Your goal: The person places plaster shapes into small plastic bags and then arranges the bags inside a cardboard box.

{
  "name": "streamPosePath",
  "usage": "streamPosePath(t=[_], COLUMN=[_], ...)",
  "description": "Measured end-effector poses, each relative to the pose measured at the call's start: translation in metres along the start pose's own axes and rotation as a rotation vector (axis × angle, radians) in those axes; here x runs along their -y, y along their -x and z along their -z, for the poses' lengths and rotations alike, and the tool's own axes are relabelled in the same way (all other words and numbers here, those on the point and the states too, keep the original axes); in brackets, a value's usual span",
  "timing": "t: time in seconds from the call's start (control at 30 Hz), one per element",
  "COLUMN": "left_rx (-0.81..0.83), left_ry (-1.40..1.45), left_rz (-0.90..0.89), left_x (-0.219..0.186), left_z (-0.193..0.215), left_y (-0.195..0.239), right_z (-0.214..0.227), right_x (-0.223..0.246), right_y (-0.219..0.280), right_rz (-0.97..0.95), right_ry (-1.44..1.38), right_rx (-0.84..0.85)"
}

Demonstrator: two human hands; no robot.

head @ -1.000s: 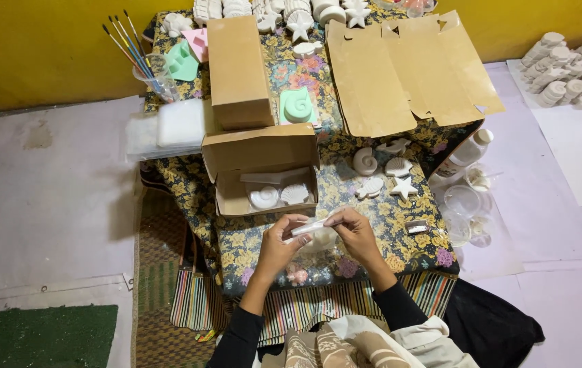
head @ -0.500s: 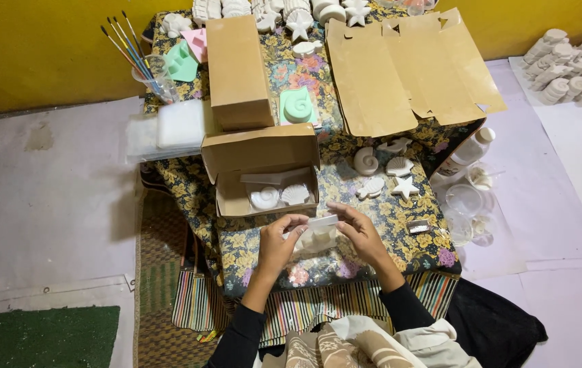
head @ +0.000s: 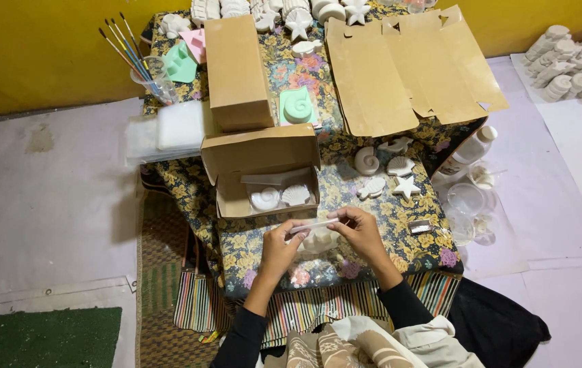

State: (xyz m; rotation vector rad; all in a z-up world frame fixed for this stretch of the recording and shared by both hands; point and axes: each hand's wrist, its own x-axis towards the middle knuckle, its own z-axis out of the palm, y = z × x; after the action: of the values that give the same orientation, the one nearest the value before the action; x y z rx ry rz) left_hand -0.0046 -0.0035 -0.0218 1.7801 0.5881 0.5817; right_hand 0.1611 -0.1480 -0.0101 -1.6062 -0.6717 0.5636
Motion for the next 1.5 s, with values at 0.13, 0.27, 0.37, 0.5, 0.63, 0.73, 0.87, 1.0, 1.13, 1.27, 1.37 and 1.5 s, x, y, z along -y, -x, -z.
streamPosePath(t=[0.13, 0.27, 0.37, 0.5, 0.63, 0.73, 0.87, 1.0, 1.13, 1.27, 1.37, 1.5], left_rx=[0.002, 0.016, 0.03, 0.044, 0.051, 0.075, 0.005, -0.053, -0.089, -0.137, -0.15, -0.142], left_ry=[0.002, 0.034, 0.093, 0.176, 0.152, 0.225, 0.203, 0.157, 0.147, 0.129, 0.136, 0.157], left_rz=[-0.017, -0.017, 0.018, 0.072, 0.084, 0.096, 0.171, 0.217, 0.222, 0.218, 0.212, 0.162], left_x=[0.001, -0.005, -0.007, 0.002, 0.005, -0.003, -0.009, -0.012, 0.004, 0.009, 0.009, 0.007], left_z=[0.0, 0.002, 0.004, 0.003, 0.001, 0.001, 0.0, -0.002, -0.008, -0.013, -0.016, -0.016], left_y=[-0.002, -0.001, -0.001, 0.001, 0.004, 0.009, 0.011, 0.01, 0.007, 0.007, 0.009, 0.011], right_z=[0.001, 0.003, 0.004, 0.0, -0.001, -0.003, -0.005, -0.007, -0.003, -0.004, -0.004, -0.005], right_x=[0.006, -0.015, -0.014, 0.0, -0.001, 0.002, 0.006, -0.001, -0.005, -0.001, -0.014, -0.023], right_y=[0.001, -0.003, -0.004, 0.003, 0.004, 0.006, 0.008, 0.005, 0.005, 0.007, 0.004, 0.002], right_rz=[0.039, 0.194, 0.283, 0.32, 0.312, 0.323, 0.319, 0.309, 0.222, 0.161, 0.126, 0.11], right_ry=[0.065, 0.141, 0.196, 0.223, 0.216, 0.187, 0.154, 0.151, 0.128, 0.154, 0.178, 0.129], right_rx=[0.026, 0.049, 0.071, 0.128, 0.124, 0.123, 0.111, 0.125, 0.173, 0.195, 0.141, 0.114])
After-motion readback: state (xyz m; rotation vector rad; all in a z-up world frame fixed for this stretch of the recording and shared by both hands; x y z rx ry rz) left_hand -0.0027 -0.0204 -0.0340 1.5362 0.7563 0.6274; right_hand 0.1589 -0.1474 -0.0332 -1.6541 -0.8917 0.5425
